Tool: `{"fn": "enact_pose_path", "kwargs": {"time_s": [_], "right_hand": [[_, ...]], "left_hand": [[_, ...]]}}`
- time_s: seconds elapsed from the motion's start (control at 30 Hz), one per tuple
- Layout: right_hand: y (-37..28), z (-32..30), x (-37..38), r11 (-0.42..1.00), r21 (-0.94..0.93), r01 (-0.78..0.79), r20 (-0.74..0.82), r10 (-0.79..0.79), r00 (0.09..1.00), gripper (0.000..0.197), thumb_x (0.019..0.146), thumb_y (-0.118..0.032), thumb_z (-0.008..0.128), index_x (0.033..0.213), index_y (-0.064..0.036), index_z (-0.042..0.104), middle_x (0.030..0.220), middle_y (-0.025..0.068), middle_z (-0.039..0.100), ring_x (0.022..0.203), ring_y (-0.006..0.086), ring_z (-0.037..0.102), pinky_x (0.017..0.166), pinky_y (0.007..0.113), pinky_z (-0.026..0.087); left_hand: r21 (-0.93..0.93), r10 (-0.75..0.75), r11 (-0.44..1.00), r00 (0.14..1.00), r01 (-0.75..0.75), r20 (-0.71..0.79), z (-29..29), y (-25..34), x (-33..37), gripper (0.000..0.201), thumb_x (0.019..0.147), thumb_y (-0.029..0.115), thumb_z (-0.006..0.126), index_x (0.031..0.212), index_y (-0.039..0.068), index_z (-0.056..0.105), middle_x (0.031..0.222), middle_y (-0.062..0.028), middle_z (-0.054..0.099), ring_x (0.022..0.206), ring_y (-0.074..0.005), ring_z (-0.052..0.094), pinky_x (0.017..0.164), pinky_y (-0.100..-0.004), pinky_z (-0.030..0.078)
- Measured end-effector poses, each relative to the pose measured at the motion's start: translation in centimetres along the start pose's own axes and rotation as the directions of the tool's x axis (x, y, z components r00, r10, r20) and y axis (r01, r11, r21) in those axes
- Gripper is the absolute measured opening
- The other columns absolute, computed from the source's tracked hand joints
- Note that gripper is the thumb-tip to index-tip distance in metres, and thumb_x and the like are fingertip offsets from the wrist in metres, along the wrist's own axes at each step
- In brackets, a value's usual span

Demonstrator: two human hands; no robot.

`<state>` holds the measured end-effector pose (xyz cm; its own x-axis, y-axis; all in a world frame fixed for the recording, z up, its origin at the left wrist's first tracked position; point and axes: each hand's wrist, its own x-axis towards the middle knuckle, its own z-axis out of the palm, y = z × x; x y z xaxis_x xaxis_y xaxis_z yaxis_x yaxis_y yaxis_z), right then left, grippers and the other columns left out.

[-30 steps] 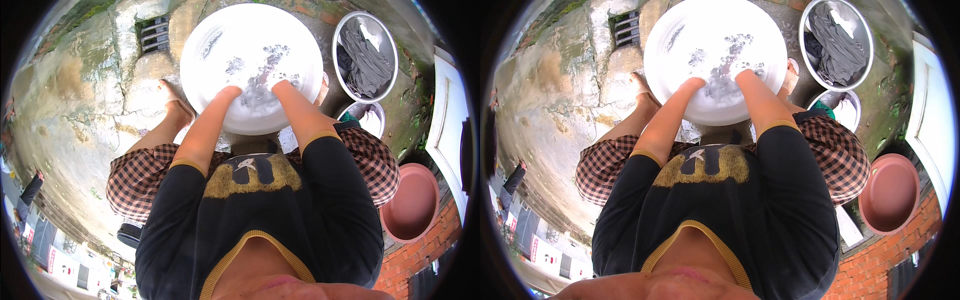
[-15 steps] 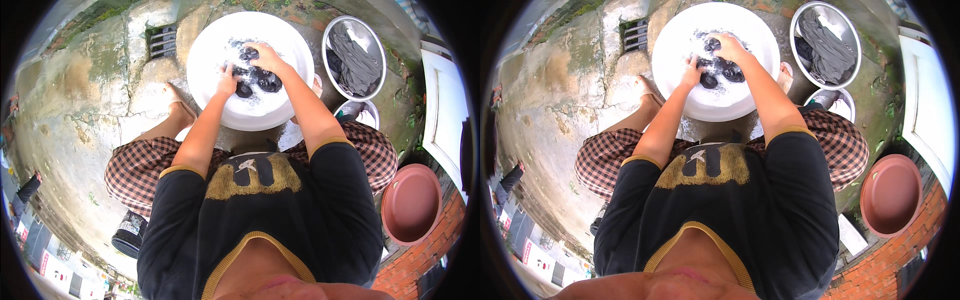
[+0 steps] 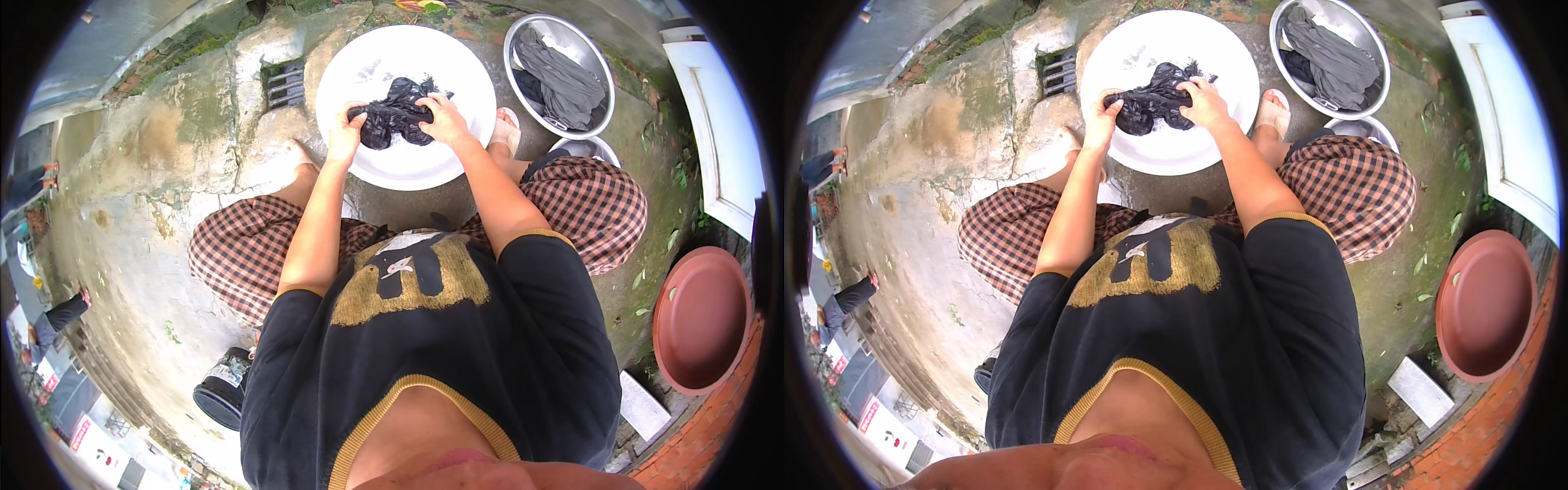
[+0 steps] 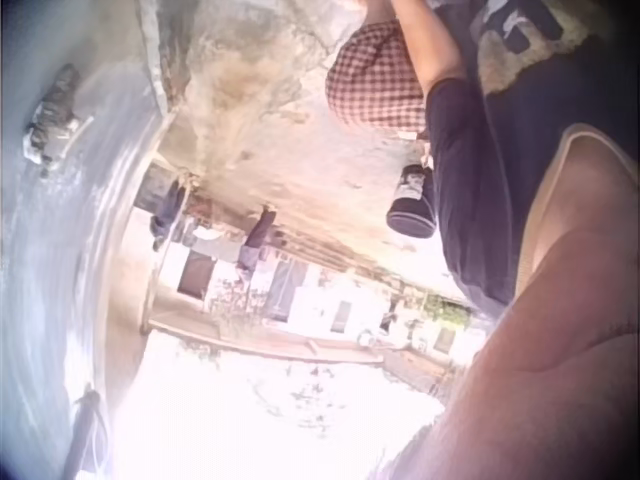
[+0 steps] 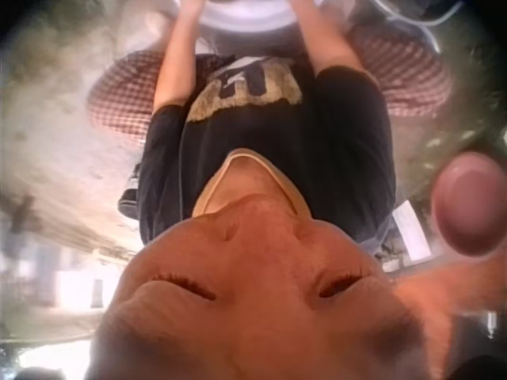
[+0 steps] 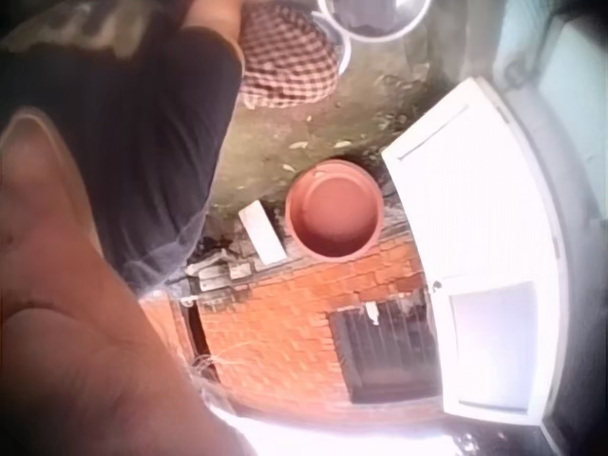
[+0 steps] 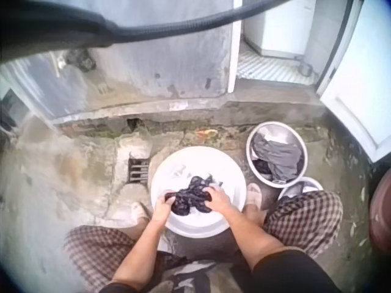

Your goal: The person washes clothes in a bucket of soapy water by hand, scrubbing and wringing out a striped shirt, a grey shirt, a black garment, and two cloths. They then use a brush to scrub a yellow cloth over the bucket.

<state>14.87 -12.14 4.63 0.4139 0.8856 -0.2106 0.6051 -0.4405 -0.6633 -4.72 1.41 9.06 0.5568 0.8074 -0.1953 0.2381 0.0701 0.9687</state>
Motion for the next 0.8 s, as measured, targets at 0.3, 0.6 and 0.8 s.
{"fn": "enact_pose_path", "kwargs": {"time_s": [0.3, 0.6, 0.8], "right_hand": [[-2.5, -3.5, 0.7, 0.869, 0.492, 0.055, -0.093, -0.011, 0.996, 0.046, 0.073, -0.021, 0.073, 0.115, -0.0079, 0.058, 0.096, 0.0129, 0.065, 0.085, 0.0208, 0.063, 0.079, 0.031, 0.049], [-12.8, -20.8, 4.6, 0.621, 0.664, 0.416, -0.347, -0.237, 0.907, 0.025, 0.076, 0.005, 0.060, 0.098, -0.0043, 0.053, 0.084, 0.0031, 0.058, 0.083, 0.0114, 0.054, 0.074, 0.025, 0.043], [-23.7, -33.5, 2.1, 0.404, 0.623, 0.670, -0.603, -0.297, 0.740, 0.022, 0.075, 0.005, 0.053, 0.094, -0.0027, 0.058, 0.082, 0.0059, 0.060, 0.075, 0.0148, 0.055, 0.068, 0.025, 0.043]], "left_hand": [[-0.161, 0.160, 0.977, 0.977, -0.136, 0.143, 0.6, 13.0, -0.5, 0.023, 0.087, -0.007, 0.049, 0.105, 0.003, 0.059, 0.097, -0.0035, 0.062, 0.090, -0.0110, 0.056, 0.083, -0.0223, 0.044], [-0.300, 0.242, 0.927, 0.970, -0.224, 0.024, -4.3, 24.3, 0.5, 0.021, 0.090, 0.001, 0.055, 0.110, 0.006, 0.059, 0.093, -0.0052, 0.063, 0.083, -0.0108, 0.060, 0.079, -0.0261, 0.050], [-0.450, 0.594, 0.709, 0.803, -0.543, -0.034, -3.4, 37.7, -0.4, 0.022, 0.089, 0.005, 0.056, 0.111, 0.001, 0.055, 0.101, -0.0082, 0.062, 0.090, -0.0185, 0.060, 0.083, -0.0308, 0.050]]}}
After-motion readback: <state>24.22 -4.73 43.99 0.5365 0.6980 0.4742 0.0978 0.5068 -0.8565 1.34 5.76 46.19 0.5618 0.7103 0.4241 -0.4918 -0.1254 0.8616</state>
